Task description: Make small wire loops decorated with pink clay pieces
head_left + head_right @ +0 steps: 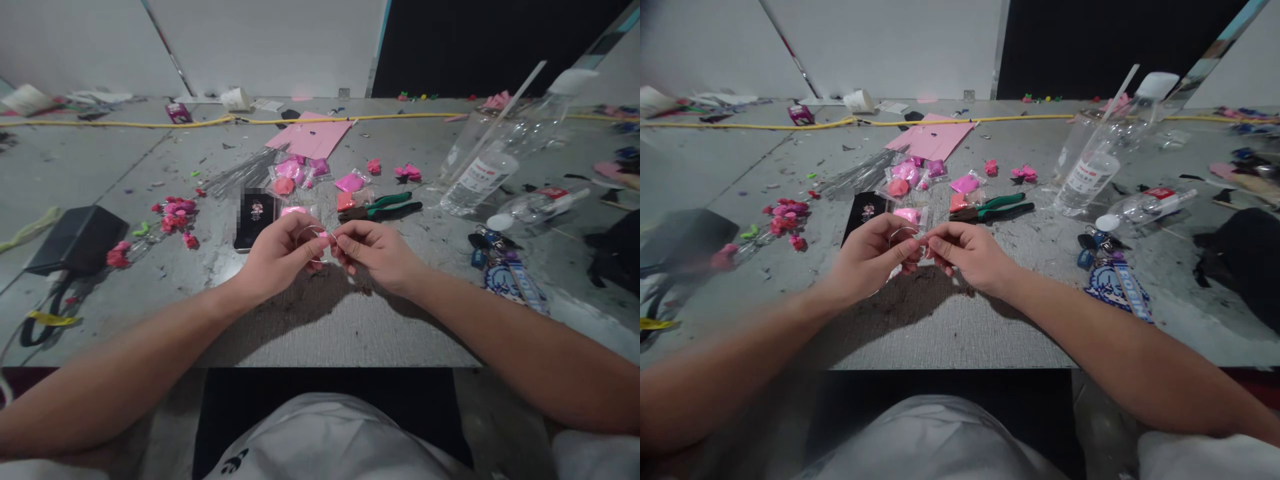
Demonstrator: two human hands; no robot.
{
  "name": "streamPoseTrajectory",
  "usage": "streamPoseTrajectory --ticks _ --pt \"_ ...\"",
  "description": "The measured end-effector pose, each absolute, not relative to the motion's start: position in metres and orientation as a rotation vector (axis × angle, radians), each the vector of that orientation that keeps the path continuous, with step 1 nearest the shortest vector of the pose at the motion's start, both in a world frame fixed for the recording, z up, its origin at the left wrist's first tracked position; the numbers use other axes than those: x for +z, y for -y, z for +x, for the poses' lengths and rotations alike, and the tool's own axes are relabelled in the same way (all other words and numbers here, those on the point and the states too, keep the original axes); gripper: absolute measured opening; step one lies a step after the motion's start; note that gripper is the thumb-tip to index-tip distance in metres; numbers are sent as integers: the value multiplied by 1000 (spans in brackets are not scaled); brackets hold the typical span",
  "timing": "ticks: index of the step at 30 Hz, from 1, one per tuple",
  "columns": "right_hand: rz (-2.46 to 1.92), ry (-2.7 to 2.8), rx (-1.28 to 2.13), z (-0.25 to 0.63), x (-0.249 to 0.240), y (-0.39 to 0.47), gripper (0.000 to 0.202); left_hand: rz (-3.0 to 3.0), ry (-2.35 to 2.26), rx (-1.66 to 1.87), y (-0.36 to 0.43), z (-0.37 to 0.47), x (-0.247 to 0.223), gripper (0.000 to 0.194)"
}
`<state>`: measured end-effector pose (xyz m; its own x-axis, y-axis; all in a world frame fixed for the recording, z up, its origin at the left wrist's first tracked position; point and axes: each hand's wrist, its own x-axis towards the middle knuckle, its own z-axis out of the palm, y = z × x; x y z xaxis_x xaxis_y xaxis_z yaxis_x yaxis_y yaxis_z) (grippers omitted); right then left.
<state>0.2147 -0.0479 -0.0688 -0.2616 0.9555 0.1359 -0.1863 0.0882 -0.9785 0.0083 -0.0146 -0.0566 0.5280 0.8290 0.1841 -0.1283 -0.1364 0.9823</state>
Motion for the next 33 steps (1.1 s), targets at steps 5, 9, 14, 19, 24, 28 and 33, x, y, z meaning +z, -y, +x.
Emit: streamPoseTrajectory --ticks 5,9,14,19,24,28,33 --pt "-837 1209 1400 206 -69 54 28 1524 -646 994 17 10 -58 27" --pt "-764 1067 1516 200 -69 60 31 1544 -650 1028 20 12 -58 26" --pt "-675 909 1696 196 -67 64 29 1575 -657 1017 25 14 -59 25" --pt "-646 823 1769 195 -62 67 29 1698 -684 1043 29 11 -60 26" --pt "-718 851 1712 197 -60 66 21 1780 -790 1098 26 9 -61 26" --pt "-815 933 1598 200 -59 63 13 1768 -824 1104 23 9 -60 27" --pt "-771 986 1562 200 -59 64 11 1857 -849 1092 23 8 -58 26"
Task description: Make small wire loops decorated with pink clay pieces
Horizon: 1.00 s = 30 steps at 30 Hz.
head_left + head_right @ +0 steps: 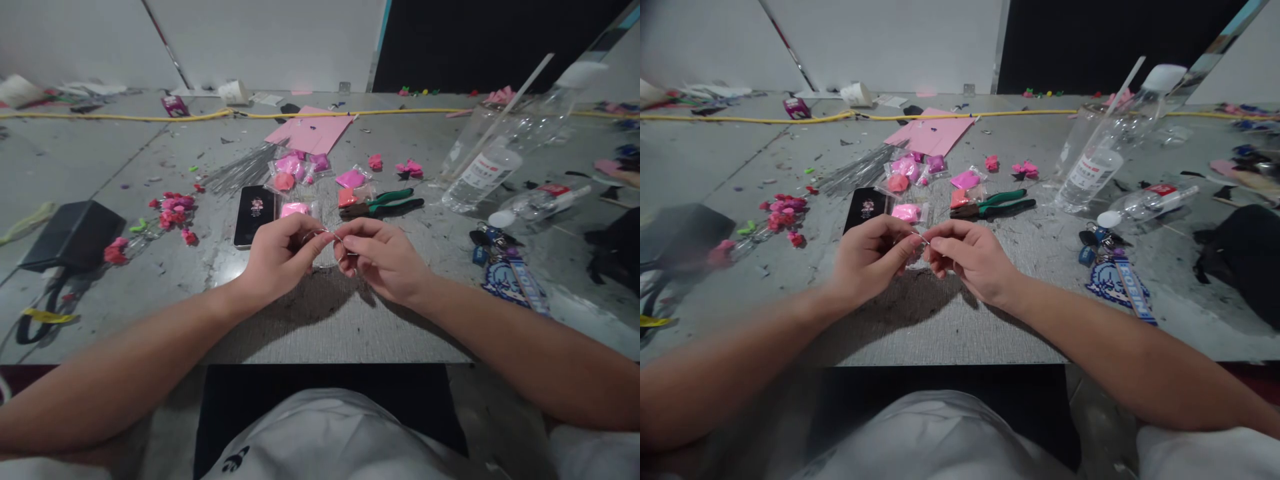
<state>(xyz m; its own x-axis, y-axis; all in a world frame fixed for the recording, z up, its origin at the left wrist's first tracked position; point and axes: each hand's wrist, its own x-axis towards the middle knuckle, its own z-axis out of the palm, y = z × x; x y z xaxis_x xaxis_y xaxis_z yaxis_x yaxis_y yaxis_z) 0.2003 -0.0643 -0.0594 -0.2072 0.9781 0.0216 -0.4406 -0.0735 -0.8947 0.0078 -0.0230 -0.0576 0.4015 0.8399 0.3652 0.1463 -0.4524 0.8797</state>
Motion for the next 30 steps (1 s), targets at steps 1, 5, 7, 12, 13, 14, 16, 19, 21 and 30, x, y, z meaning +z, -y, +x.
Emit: streamPoseTrajectory --ticks 1,5,7,12,13,14,16,19,21,30 --pt "-772 1000 1543 200 -60 64 13 1876 -855 1100 23 7 -58 26" --pt "-819 1054 1469 201 -63 63 22 1966 -871 1135 18 5 -60 23" --pt "-837 1046 1483 202 -63 62 22 1992 -866 1146 15 3 -62 21" --pt "-853 972 1645 204 -58 60 15 2023 -867 1144 12 2 -63 21" --pt "-839 957 1692 205 -57 60 13 2030 -860 1145 11 1 -63 22" --pt "-814 945 1745 206 -57 60 11 2039 -842 1153 11 1 -63 21" --pt "-742 937 1856 208 -57 60 11 2070 -786 1188 11 1 -62 19" --pt "-630 970 2020 208 -58 61 14 2149 -671 1251 11 0 -61 15" --pt "-554 993 2096 207 -60 63 15 2208 -610 1268 12 0 -59 15" --pt "-546 1073 2166 210 -62 65 15 2282 -455 1259 18 -1 -53 12"
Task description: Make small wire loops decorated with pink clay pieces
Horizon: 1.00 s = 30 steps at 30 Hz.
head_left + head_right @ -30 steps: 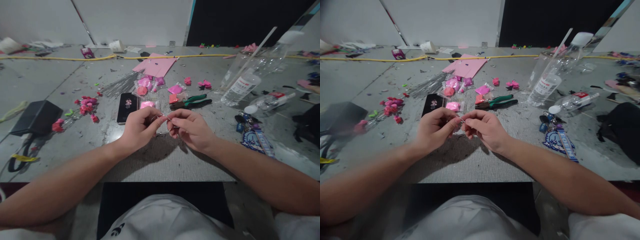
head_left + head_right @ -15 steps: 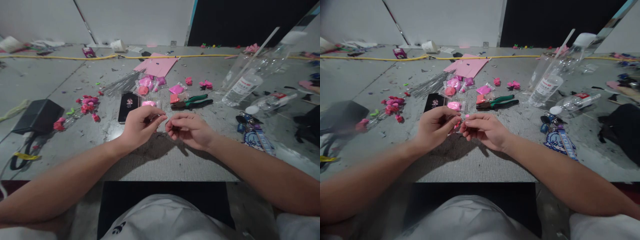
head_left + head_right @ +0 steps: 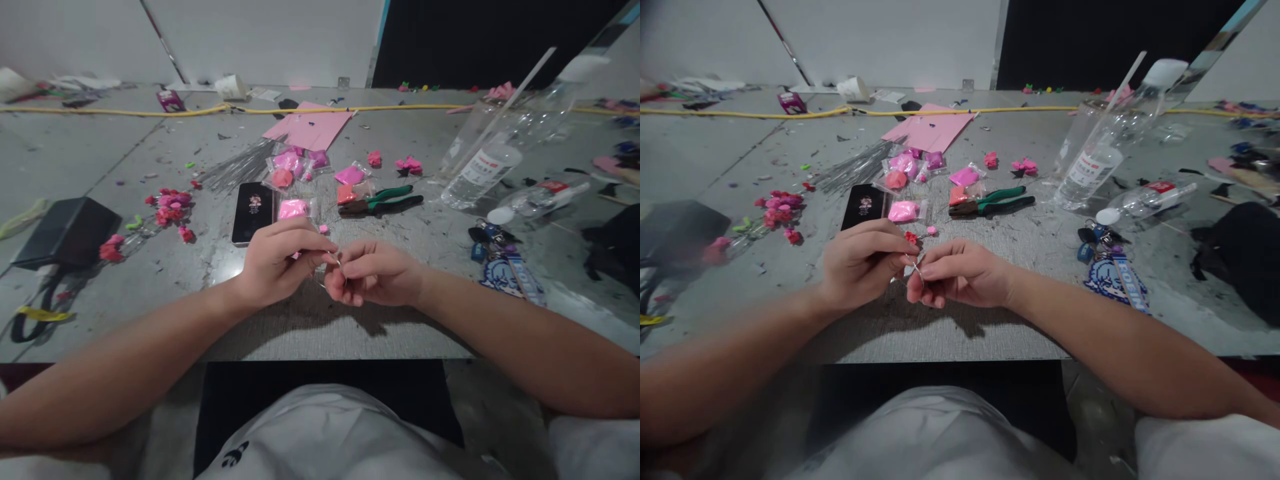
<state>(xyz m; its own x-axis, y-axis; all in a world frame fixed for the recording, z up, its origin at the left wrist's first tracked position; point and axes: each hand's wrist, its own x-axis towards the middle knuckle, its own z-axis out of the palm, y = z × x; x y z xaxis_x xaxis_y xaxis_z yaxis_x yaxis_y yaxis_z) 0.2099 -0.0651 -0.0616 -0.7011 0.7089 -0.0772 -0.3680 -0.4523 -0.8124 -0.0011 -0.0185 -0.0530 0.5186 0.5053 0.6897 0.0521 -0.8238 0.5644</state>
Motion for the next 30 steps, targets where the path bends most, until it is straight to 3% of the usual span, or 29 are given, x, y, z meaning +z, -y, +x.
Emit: streamPoseTrajectory --ticks 5,10,14,30 --pt "-602 1167 1983 211 -59 66 20 2265 -526 1224 17 -1 -50 11" --pt "-842 1257 1405 207 -61 68 30 2180 -798 1226 17 1 -52 13" --pt "-1005 1438 980 208 -66 69 20 2125 -894 1171 16 4 -56 16" --pt "-1212 2076 98 219 -65 58 32 1811 -924 952 15 7 -60 23"
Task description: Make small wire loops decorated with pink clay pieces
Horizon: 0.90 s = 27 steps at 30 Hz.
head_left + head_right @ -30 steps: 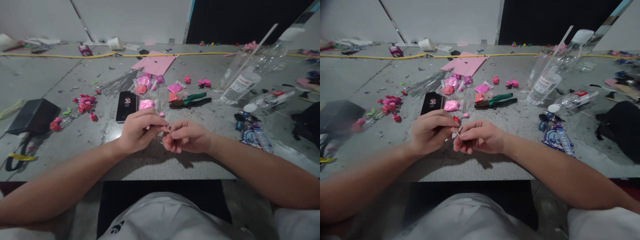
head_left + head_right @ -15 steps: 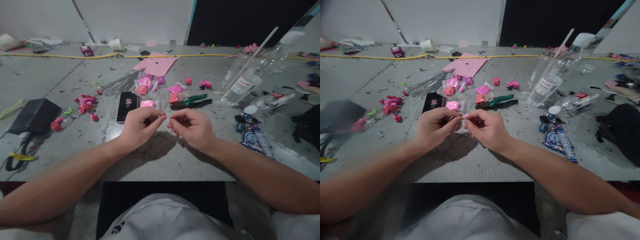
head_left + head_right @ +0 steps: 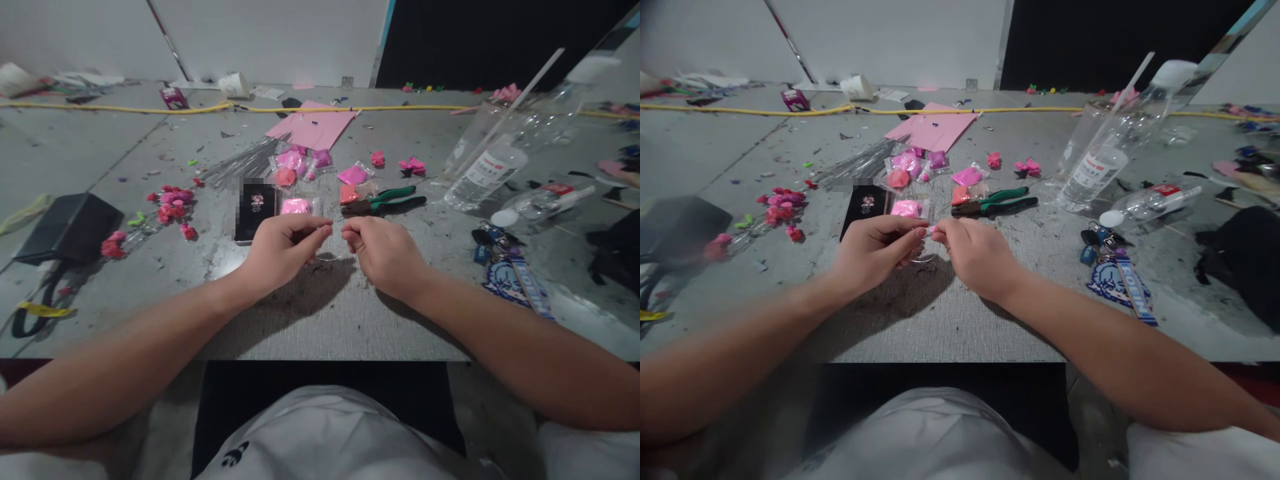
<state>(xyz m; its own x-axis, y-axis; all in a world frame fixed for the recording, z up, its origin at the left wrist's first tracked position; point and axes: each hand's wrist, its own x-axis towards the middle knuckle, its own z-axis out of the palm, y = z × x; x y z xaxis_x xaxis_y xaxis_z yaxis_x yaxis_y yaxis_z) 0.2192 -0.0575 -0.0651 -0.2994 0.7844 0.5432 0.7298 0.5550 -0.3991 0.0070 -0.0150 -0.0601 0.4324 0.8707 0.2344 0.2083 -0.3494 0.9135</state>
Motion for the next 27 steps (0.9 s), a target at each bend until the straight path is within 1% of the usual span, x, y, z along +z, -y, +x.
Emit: streamPoseTrajectory --ticks 2,4,8,13,21,27 --pt "-1185 2163 -85 221 -64 57 38 1793 -929 895 14 7 -59 23" --pt "-1122 2238 -229 224 -62 57 37 1827 -936 874 12 6 -58 23" --pt "-975 2325 -319 230 -57 56 26 1918 -937 875 8 4 -56 23" --pt "-848 2463 -446 240 -50 50 26 1832 -855 764 6 3 -55 22" --pt "-792 2516 -516 245 -47 51 27 1751 -850 714 11 5 -50 23" --pt "-822 2436 -285 241 -49 52 20 1944 -921 819 15 3 -48 22"
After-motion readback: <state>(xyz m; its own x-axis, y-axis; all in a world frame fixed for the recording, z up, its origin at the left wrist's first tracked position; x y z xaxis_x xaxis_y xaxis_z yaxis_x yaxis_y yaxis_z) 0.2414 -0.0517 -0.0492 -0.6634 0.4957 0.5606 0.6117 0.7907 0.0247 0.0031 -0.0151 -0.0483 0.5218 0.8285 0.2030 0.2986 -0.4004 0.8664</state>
